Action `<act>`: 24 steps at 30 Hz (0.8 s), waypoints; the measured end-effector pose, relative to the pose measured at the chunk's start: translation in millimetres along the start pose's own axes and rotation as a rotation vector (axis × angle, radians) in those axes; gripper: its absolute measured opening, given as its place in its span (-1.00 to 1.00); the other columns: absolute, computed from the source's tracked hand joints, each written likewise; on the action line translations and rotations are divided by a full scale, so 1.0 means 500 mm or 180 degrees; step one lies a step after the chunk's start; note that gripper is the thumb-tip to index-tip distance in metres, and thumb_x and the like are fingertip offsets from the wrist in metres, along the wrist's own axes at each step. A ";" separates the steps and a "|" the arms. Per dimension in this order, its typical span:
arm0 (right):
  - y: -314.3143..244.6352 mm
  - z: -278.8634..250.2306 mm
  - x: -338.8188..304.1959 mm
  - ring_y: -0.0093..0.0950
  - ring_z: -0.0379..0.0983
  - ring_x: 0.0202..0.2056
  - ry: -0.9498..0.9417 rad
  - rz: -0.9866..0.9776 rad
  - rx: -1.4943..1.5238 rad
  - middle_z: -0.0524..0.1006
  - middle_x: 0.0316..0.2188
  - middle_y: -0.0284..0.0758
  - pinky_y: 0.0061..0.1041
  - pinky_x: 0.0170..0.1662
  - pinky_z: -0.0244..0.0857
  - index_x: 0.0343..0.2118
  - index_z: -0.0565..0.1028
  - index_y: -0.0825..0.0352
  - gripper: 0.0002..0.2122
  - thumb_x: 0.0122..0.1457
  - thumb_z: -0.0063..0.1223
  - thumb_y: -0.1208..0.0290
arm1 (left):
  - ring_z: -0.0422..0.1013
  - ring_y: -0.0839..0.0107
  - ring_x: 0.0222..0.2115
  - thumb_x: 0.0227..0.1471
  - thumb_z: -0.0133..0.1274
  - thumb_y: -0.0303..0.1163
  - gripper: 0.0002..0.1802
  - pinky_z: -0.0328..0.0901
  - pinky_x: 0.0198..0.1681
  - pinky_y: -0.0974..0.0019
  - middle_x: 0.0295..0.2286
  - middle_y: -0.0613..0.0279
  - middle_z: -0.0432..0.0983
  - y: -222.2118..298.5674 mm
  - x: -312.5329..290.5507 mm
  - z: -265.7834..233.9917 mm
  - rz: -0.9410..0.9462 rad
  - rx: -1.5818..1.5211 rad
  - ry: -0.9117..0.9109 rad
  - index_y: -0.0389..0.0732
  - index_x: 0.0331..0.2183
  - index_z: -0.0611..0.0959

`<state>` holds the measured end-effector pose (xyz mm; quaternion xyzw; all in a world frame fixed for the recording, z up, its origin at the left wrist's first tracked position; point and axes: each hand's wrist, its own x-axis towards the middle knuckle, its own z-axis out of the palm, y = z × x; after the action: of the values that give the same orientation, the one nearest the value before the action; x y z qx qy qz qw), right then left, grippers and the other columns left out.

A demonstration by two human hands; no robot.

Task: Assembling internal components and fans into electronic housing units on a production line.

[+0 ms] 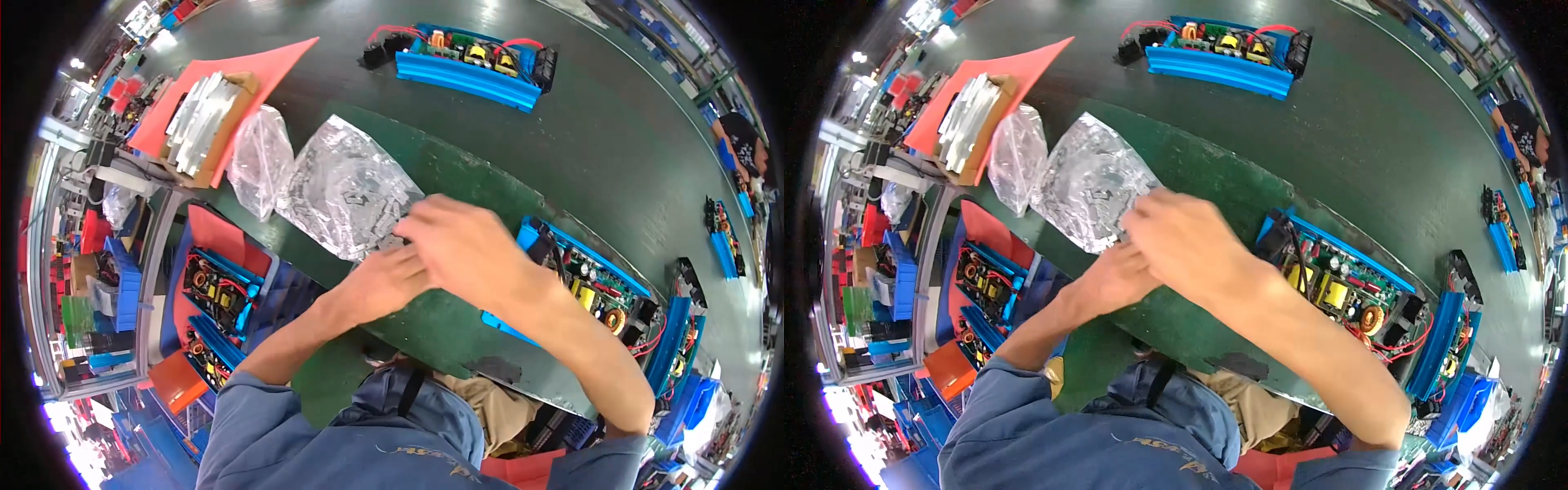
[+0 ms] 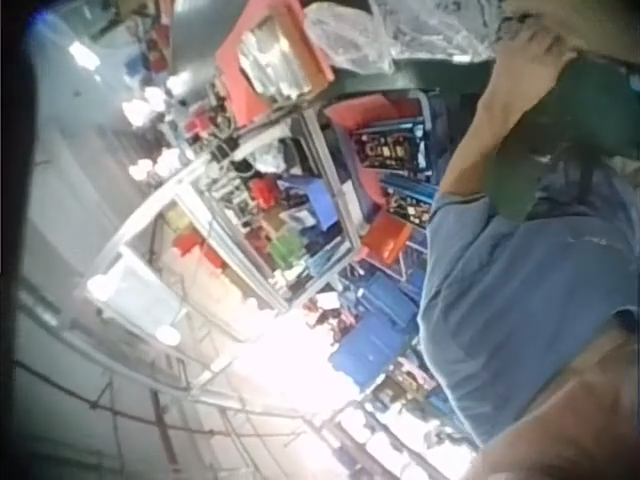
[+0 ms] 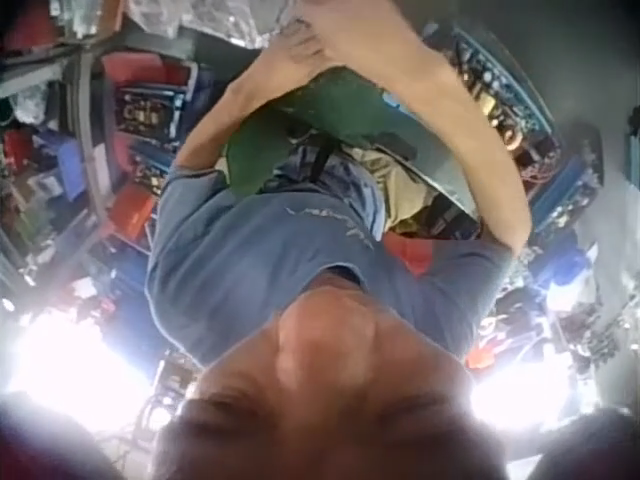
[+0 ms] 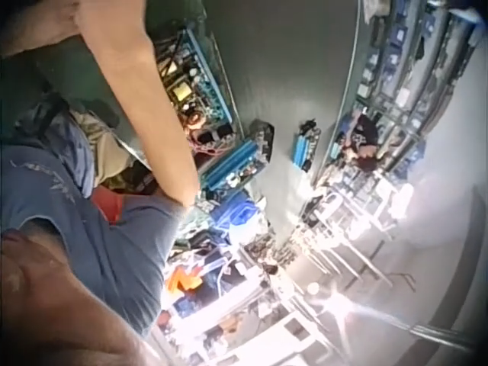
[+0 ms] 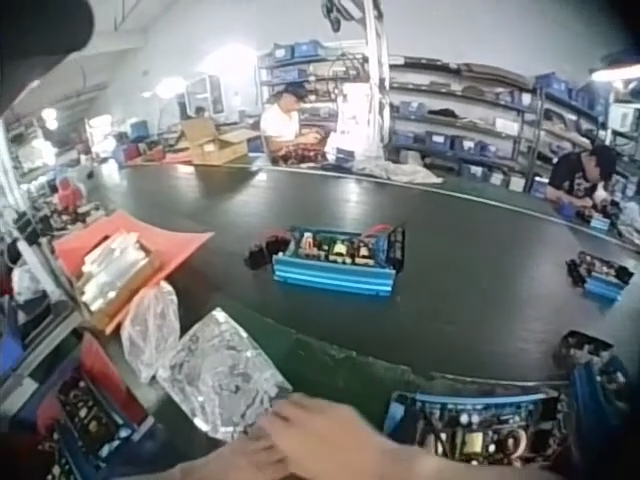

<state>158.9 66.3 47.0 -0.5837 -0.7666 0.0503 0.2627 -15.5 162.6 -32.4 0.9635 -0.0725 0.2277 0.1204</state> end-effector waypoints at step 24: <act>-0.018 0.153 0.162 -0.31 0.54 -0.31 -0.0268 -0.0186 -0.0875 0.58 -0.46 -0.29 -0.29 -0.19 0.36 -0.44 0.56 0.30 -0.94 0.02 0.23 0.55 | 0.53 0.15 -0.24 0.18 0.15 -0.50 -0.82 0.43 -0.18 0.17 -0.20 0.14 0.51 0.054 -0.101 0.019 -0.1376 -0.2879 0.1343 -0.27 -0.17 0.56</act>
<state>101.1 155.7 12.6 -0.5891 -0.7932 -0.0384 0.1493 -61.3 138.7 -58.3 0.7419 0.0623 0.3324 0.5790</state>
